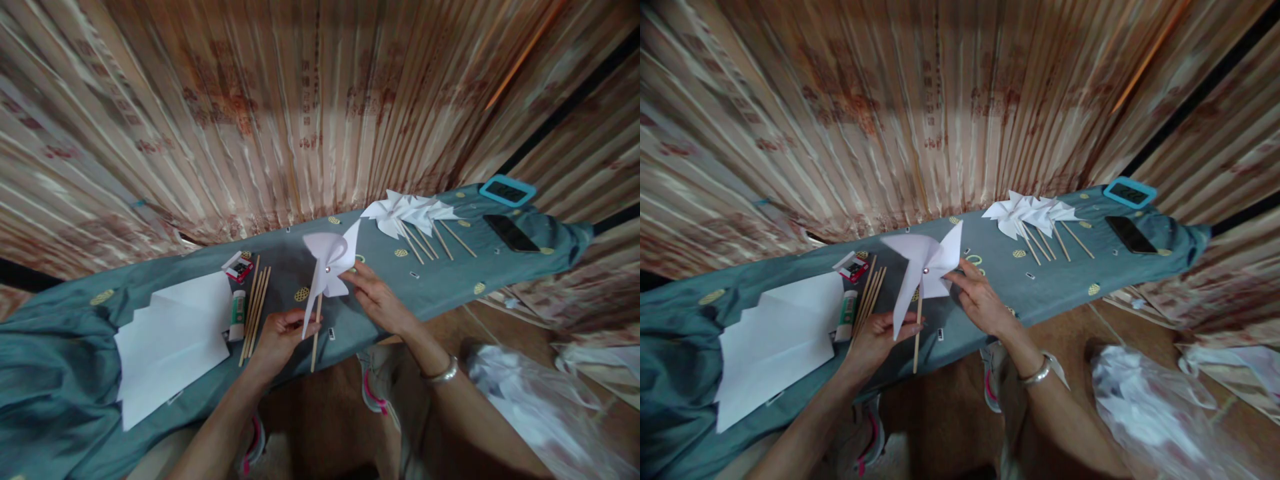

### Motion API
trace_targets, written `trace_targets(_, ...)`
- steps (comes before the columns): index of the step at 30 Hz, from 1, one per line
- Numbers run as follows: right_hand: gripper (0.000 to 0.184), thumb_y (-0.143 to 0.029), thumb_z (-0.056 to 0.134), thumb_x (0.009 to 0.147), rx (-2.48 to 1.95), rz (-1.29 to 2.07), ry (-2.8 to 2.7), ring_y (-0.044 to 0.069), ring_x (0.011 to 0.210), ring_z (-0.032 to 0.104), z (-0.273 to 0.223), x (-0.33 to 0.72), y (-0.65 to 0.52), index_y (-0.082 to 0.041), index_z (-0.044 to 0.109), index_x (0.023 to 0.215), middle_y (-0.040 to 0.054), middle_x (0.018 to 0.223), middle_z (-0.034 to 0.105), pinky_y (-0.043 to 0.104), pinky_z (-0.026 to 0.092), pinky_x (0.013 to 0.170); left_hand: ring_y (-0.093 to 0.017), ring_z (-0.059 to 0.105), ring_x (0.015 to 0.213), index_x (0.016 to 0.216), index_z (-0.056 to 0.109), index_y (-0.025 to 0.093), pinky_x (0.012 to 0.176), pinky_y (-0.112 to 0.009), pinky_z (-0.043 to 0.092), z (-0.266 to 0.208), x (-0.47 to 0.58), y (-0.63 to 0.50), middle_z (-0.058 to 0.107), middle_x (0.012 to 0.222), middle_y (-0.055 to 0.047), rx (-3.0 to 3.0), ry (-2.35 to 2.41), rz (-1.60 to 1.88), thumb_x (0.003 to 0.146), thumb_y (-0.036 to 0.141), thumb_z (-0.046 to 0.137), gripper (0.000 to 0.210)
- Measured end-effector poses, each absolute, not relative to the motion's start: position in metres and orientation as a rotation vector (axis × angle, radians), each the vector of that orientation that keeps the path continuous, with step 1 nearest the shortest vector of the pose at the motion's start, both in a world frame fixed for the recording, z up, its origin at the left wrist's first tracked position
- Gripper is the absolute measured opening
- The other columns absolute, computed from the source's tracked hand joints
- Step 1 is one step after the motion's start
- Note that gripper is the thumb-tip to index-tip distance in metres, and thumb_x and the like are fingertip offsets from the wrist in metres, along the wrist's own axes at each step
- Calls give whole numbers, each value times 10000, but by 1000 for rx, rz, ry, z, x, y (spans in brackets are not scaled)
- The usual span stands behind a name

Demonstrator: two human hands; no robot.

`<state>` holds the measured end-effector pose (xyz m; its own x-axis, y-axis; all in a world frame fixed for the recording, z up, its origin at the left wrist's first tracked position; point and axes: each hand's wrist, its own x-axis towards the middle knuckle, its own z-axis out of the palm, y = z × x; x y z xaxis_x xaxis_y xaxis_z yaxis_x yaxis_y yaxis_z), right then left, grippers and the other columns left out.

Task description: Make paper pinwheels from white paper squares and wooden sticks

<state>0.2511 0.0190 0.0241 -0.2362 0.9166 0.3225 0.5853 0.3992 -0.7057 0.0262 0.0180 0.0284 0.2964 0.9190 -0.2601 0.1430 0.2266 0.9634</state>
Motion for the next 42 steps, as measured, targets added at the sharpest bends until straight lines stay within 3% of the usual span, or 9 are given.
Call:
trace_targets(7, 278, -159, 464, 866, -941, 1536, -1797, 150, 866, 667, 51, 252, 9, -162, 741, 841, 68, 964, 743, 270, 518, 737, -207, 665, 739, 708, 775, 180, 727, -294, 510, 27, 24, 21, 756, 749, -49, 1200, 1151, 791, 578, 302, 748, 181)
trace_targets(12, 227, -145, 481, 774, -1010, 1245, -1315, 109, 574, 566, 49, 263, 13, -169, 692, 694, 51, 801, 716, 227, 418, 515, -196, 663, 733, 724, 779, 190, 736, -289, 504, 23, 22, 20, 759, 757, -44, 1198, 1119, 800, 588, 313, 746, 187)
trace_targets(16, 319, -147, 447, 824, -1293, 581, -1379, 168, 824, 631, 37, 264, 19, -210, 696, 1013, 75, 1110, 681, 338, 505, 803, -206, 668, 736, 715, 777, 182, 735, -296, 504, 24, 21, 19, 758, 750, -55, 1219, 1112, 759, 597, 308, 746, 174)
trace_targets(18, 413, -130, 430, 834, -1377, 360, -1562, 217, 1107, 581, 32, 260, 20, -224, 641, 1177, 87, 1303, 592, 423, 422, 1011, -209, 669, 736, 709, 777, 181, 733, -297, 507, 27, 22, 19, 759, 747, -56, 1221, 1113, 740, 592, 299, 748, 169)
trace_targets(21, 465, -94, 411, 821, -1396, 274, -1780, 246, 1277, 471, 27, 255, 19, -226, 634, 1207, 88, 1365, 550, 485, 361, 1075, -211, 669, 731, 689, 773, 178, 730, -300, 514, 29, 23, 19, 757, 740, -54, 1210, 1122, 736, 574, 301, 758, 169)
trace_targets(27, 362, -104, 427, 850, -1136, 859, -1920, 203, 1155, 584, 32, 252, 15, -217, 723, 1026, 60, 1230, 658, 409, 417, 1033, -225, 675, 759, 717, 776, 185, 758, -321, 518, 28, 22, 19, 762, 764, -53, 1203, 1160, 780, 576, 323, 773, 197)
trace_targets(32, 272, -318, 513, 909, -991, 1594, -1891, 177, 898, 669, 32, 251, 12, -154, 722, 969, 77, 952, 737, 312, 504, 843, -227, 678, 761, 650, 756, 199, 815, -341, 510, 23, 25, 23, 752, 717, -37, 1125, 1130, 853, 546, 347, 785, 183)
trace_targets(37, 460, -528, 671, 777, -1160, 1723, -1623, 147, 698, 625, 23, 225, 6, -139, 668, 1024, 55, 831, 697, 276, 503, 674, -215, 675, 738, 636, 742, 212, 844, -340, 508, 21, 31, 27, 745, 698, -18, 973, 1140, 999, 478, 329, 839, 219)
trace_targets(42, 395, -504, 742, 699, -1185, 1698, -1451, 120, 612, 569, 16, 199, 3, -148, 661, 848, 18, 725, 653, 253, 467, 591, -210, 664, 741, 701, 751, 200, 737, -317, 500, 21, 33, 31, 751, 743, -38, 876, 1069, 1092, 508, 304, 829, 233)
